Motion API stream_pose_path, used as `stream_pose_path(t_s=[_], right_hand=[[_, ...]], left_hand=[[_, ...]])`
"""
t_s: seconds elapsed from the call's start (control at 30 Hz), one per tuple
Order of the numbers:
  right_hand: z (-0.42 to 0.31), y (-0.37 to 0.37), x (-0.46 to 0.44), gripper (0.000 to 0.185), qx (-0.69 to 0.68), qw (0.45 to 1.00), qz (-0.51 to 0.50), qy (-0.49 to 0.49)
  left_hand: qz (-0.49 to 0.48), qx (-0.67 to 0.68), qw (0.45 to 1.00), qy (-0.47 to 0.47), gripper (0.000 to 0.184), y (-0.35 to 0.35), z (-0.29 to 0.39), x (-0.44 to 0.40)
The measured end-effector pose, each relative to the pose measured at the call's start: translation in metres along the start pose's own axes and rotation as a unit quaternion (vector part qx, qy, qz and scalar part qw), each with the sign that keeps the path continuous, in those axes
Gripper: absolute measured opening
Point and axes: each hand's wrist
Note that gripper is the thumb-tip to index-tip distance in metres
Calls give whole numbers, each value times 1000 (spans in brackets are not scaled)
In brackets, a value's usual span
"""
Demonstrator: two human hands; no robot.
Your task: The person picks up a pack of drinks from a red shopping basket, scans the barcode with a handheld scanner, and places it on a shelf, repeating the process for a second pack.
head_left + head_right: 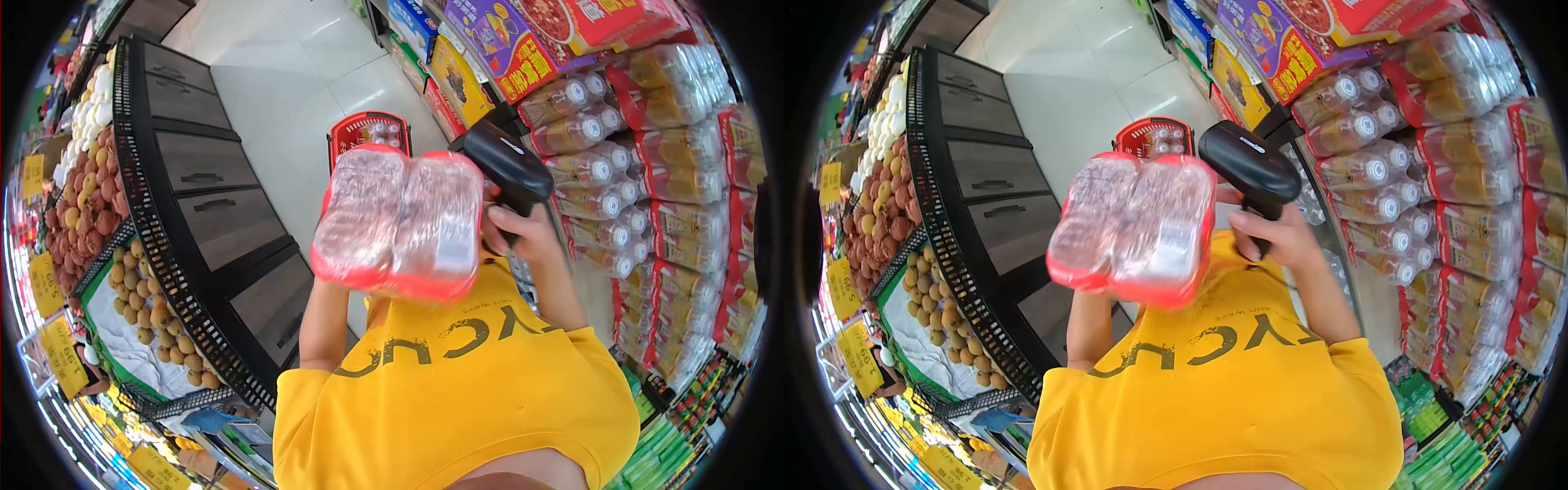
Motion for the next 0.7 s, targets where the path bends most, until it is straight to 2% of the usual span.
stream_pose_path(t_s=[0.07, 0.13, 0.17, 0.27, 0.37, 0.5, 0.7], right_hand=[[-48, 16, 30, 58, 159, 987, 15, -7], [-77, 15, 63, 56, 244, 970, 18, -1], [-88, 13, 78, 56, 250, 967, -37, 5], [-103, 39, 110, 42, 216, 951, -67, 213], [-98, 56, 113, 39, 213, 931, -80, 285], [-83, 60, 118, 40, 247, 931, -76, 257], [-73, 68, 121, 41, 216, 940, -69, 257]], left_hand=[[-17, 28, 999, -22, 28, -3, 3, -3], [-38, 42, 997, -44, 28, -2, 2, -5], [-48, 45, 996, -55, 28, -2, 0, -6], [-68, 59, 993, -82, 28, -2, -9, -8], [-85, 62, 989, -101, 29, -4, -14, -11], [-102, 65, 985, -123, 29, -3, -19, -13], [-116, 61, 980, -148, 30, -6, -19, -14]])
Point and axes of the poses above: each hand's wrist, its own x-axis away from the middle knuckle, its own y-axis out of the palm, z = x × y, and after that the axes turned 6 degrees about y, right-handed
